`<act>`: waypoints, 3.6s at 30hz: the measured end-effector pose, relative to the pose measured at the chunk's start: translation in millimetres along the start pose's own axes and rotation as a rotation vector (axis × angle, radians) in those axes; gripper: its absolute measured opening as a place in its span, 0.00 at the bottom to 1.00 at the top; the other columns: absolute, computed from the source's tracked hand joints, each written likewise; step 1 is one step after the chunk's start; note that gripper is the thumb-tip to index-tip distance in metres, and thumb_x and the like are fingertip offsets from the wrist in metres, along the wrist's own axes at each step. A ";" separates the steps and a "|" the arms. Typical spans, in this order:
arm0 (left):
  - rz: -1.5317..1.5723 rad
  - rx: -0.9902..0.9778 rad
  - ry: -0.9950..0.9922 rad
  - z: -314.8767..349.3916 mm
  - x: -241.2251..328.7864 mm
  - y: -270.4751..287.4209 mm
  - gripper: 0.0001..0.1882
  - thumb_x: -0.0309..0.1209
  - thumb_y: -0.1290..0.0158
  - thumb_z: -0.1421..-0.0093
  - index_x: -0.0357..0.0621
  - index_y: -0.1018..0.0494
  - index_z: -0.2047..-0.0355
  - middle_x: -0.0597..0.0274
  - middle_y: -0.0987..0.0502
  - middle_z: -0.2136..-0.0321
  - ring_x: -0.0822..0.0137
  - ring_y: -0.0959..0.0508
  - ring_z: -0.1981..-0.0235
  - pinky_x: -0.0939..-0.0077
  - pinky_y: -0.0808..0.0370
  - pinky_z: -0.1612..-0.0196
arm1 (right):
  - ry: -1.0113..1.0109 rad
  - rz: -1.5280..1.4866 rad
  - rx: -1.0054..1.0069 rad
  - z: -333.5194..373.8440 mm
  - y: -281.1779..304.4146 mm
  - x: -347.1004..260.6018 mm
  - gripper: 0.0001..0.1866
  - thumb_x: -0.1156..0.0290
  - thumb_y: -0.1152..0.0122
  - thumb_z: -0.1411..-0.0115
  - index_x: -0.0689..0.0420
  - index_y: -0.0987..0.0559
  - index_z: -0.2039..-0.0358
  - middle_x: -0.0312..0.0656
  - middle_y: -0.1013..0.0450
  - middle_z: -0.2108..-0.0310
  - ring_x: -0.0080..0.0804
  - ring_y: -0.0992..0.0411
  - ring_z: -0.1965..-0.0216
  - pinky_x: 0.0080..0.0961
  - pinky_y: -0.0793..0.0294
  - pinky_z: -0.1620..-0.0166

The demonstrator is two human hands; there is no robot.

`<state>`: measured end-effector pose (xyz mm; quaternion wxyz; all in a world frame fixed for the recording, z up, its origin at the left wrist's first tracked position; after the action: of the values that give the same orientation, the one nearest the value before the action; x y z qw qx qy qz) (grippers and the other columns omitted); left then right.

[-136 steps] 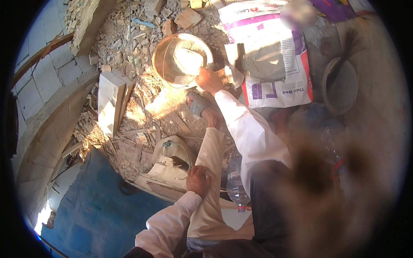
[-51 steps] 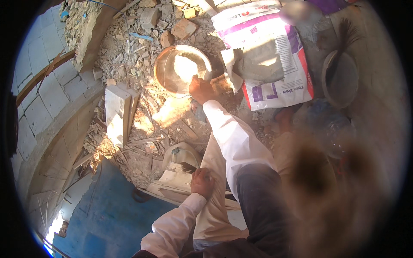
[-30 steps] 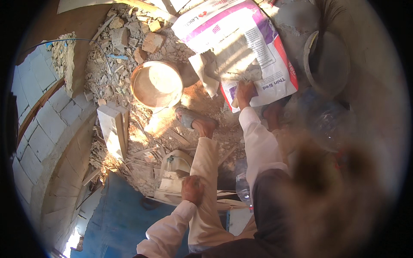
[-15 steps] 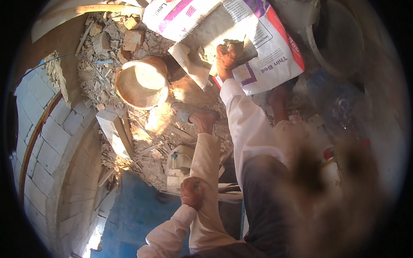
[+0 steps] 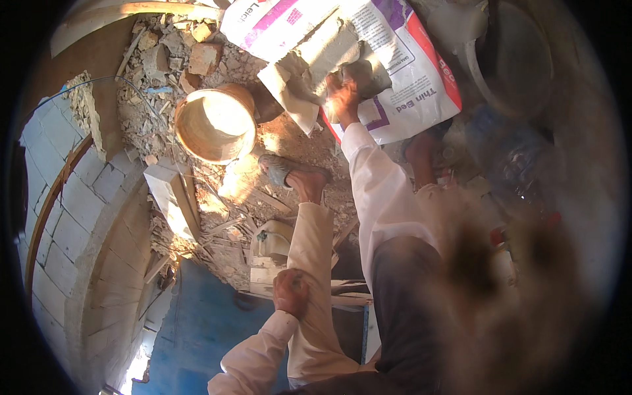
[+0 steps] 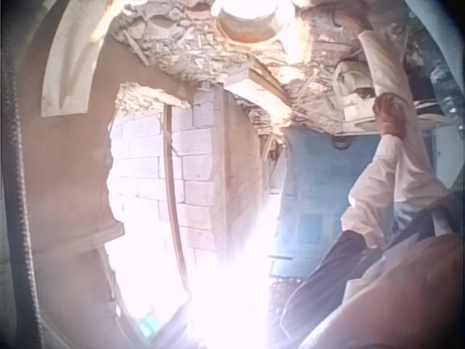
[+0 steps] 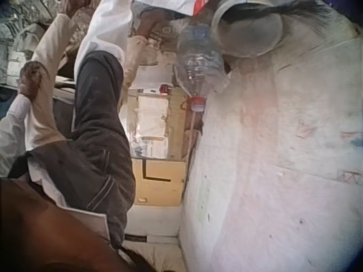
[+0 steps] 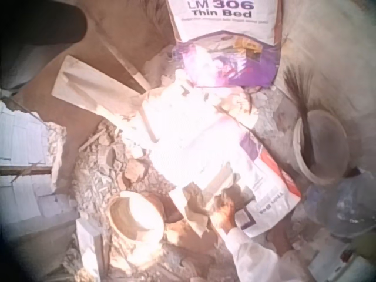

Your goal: The person mixes cement powder and water in a bowl by hand and using a scoop, adding material from a nearby bag.

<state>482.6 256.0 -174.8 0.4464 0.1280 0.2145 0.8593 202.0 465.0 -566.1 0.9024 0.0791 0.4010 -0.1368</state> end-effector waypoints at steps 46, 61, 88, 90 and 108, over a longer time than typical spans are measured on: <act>0.771 0.264 -0.128 -326.5 175.0 177.2 0.16 0.39 0.42 0.47 0.38 0.21 0.68 0.48 0.19 0.74 0.55 0.18 0.68 0.66 0.25 0.59 | -0.070 0.637 -0.405 116.1 28.6 -92.0 0.22 0.59 0.42 0.45 0.66 0.26 0.59 0.58 0.26 0.69 0.49 0.26 0.66 0.38 0.29 0.60; 1.045 0.449 -0.244 -282.1 82.9 202.5 0.12 0.34 0.45 0.42 0.34 0.26 0.71 0.65 0.27 0.81 0.76 0.31 0.78 0.77 0.32 0.71 | 0.177 0.772 -0.362 113.5 36.9 -122.7 0.20 0.58 0.42 0.45 0.67 0.28 0.66 0.59 0.26 0.72 0.54 0.26 0.69 0.42 0.30 0.65; 0.708 0.702 -0.112 -277.1 36.2 288.7 0.18 0.40 0.46 0.44 0.33 0.22 0.68 0.59 0.25 0.82 0.71 0.28 0.84 0.76 0.32 0.79 | 0.229 0.783 -0.750 194.9 -163.4 -127.9 0.21 0.60 0.48 0.41 0.66 0.28 0.55 0.63 0.26 0.63 0.59 0.27 0.58 0.45 0.29 0.55; 0.688 0.744 -0.185 -286.3 43.4 295.8 0.17 0.40 0.44 0.43 0.36 0.22 0.66 0.60 0.24 0.80 0.74 0.28 0.82 0.78 0.32 0.78 | 0.052 0.959 -0.833 184.4 -182.5 -95.9 0.28 0.54 0.50 0.40 0.69 0.28 0.54 0.64 0.27 0.60 0.60 0.28 0.56 0.46 0.30 0.52; 1.283 0.447 -0.341 -293.8 91.7 324.5 0.24 0.44 0.43 0.40 0.34 0.28 0.54 0.54 0.21 0.63 0.65 0.20 0.68 0.74 0.25 0.66 | -0.466 0.591 -0.759 195.1 -214.3 -37.1 0.16 0.62 0.48 0.38 0.64 0.24 0.66 0.47 0.26 0.80 0.35 0.25 0.80 0.38 0.27 0.74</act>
<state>78.4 91.4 -272.6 -0.1586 0.4513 0.1952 0.8562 248.7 218.9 -415.6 0.9327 -0.1757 0.1717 0.2639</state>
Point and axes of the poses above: each hand's wrist, its own z-axis away from the middle knuckle, its own y-axis out of the back of the hand, x = y × z, the point moved 10 cm from there along -z, towards the middle knuckle
